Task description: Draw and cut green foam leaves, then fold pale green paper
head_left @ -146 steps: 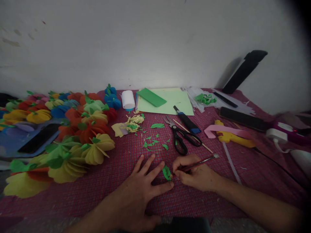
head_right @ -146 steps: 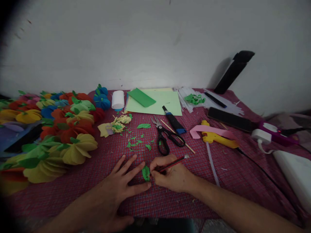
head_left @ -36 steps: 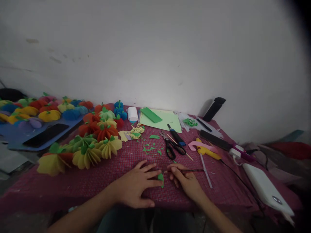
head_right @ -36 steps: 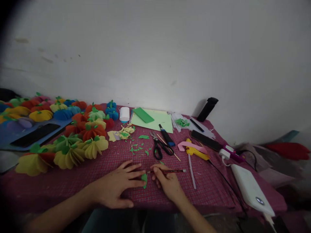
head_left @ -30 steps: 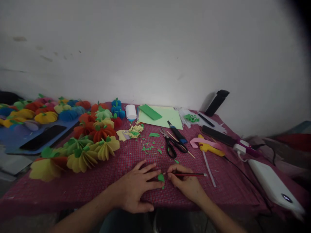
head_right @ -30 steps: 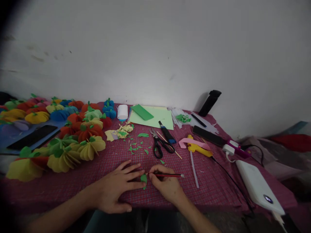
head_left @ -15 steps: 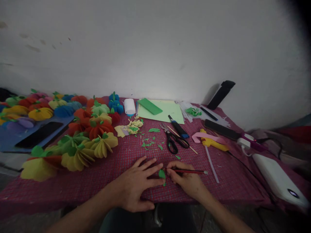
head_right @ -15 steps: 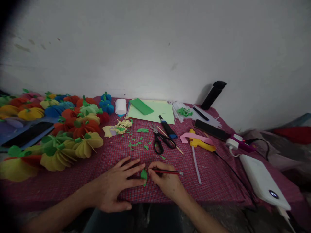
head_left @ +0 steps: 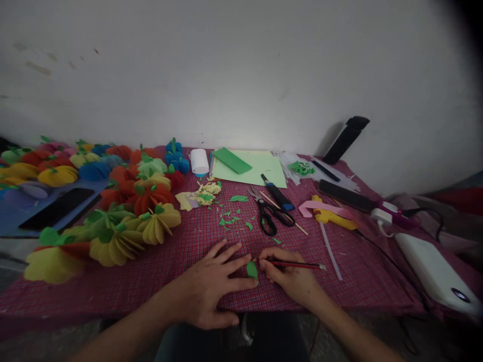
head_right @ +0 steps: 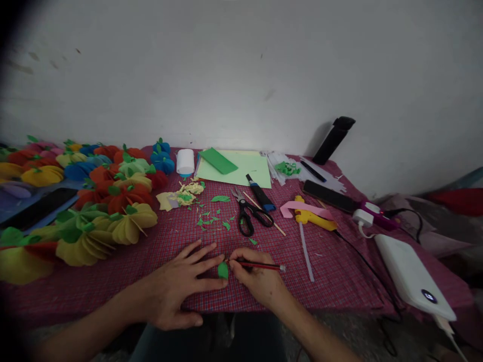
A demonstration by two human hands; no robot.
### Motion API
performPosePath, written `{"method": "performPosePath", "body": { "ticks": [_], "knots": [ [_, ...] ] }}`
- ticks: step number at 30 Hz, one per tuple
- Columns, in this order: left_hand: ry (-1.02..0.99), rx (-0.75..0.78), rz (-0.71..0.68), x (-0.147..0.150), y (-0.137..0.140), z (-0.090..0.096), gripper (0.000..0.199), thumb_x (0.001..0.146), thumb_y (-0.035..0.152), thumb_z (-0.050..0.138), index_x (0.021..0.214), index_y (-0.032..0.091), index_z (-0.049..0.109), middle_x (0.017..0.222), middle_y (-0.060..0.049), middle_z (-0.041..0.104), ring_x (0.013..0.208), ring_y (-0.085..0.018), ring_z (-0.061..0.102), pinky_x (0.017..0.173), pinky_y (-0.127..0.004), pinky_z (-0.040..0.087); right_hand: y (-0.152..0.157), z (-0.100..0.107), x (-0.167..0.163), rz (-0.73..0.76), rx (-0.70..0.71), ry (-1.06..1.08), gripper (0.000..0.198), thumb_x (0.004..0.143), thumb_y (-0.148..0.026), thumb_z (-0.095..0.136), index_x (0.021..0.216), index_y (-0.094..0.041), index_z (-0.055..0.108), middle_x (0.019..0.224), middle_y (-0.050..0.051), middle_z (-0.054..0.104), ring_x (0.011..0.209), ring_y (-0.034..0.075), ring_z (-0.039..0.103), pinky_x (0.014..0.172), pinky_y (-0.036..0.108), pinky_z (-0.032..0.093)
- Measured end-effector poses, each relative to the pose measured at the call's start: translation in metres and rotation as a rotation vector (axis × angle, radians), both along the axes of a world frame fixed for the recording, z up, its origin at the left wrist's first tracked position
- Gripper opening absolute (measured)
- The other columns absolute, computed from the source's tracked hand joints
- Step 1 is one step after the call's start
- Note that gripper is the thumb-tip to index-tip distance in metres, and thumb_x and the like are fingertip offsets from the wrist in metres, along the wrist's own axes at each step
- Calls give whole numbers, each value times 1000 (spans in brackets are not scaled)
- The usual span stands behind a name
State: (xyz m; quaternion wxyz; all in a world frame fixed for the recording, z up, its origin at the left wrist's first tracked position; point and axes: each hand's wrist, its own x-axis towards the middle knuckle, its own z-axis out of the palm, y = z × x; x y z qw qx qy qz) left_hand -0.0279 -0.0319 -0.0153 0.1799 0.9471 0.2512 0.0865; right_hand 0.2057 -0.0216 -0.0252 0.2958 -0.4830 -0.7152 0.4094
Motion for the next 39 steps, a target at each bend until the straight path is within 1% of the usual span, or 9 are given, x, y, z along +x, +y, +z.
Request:
{"method": "performPosePath", "body": {
  "ticks": [6,11,19,22,25,28,31,35,39],
  "knots": [
    [-34,-11,5,-1,0,1,66,75,50,62,135,36,38,147,-4,28,134,-38,19,105,-60,8,2,1,0,10,-8,27,11,80,-23,52,75,-20,62,63,-2,59,55,12,52,53,21,41],
    [-7,-27,11,-1,0,1,66,74,49,62,134,36,38,147,-4,27,134,-38,15,105,-61,6,2,2,1,7,-66,11,12,78,-21,53,71,-20,61,61,-3,58,53,11,50,49,20,38],
    [-14,-46,12,0,0,2,66,73,46,64,134,37,39,148,-3,26,134,-39,14,104,-63,5,2,-2,3,34,-104,14,12,78,-22,52,72,-20,61,61,-3,60,53,11,51,47,20,37],
    [-9,-55,14,0,-1,4,74,70,41,66,136,34,35,148,-3,25,135,-38,13,104,-62,3,2,-2,3,40,-92,6,12,78,-21,51,72,-20,61,62,-2,60,53,11,51,47,20,37],
    [5,-61,1,1,-2,6,75,69,39,65,137,31,34,146,-4,30,135,-37,13,105,-63,1,2,-1,3,47,-89,18,12,78,-21,51,72,-20,62,63,-2,60,55,12,52,48,20,38],
    [44,-59,-9,2,-2,7,70,70,39,64,135,33,38,146,-3,31,135,-39,12,103,-64,-1,2,-1,3,52,-86,44,12,78,-20,51,73,-20,62,63,-2,60,57,12,52,51,20,38],
    [65,-63,-10,2,-1,6,70,69,37,65,134,35,38,147,-3,29,135,-39,11,103,-65,-1,3,-2,3,62,-80,61,12,78,-18,51,73,-19,62,63,-2,59,58,11,51,53,20,38],
    [42,-60,-16,1,0,6,69,68,32,65,133,37,40,147,-1,27,135,-39,11,102,-66,-1,4,-1,4,92,-100,70,12,76,-16,52,70,-19,62,61,-3,57,56,11,49,53,21,37],
    [71,-60,-21,1,0,5,70,68,28,65,132,39,40,149,0,23,135,-40,8,101,-67,-1,4,2,5,131,-105,33,13,73,-13,53,68,-19,64,60,-3,58,55,11,50,53,21,38]
  ]
}}
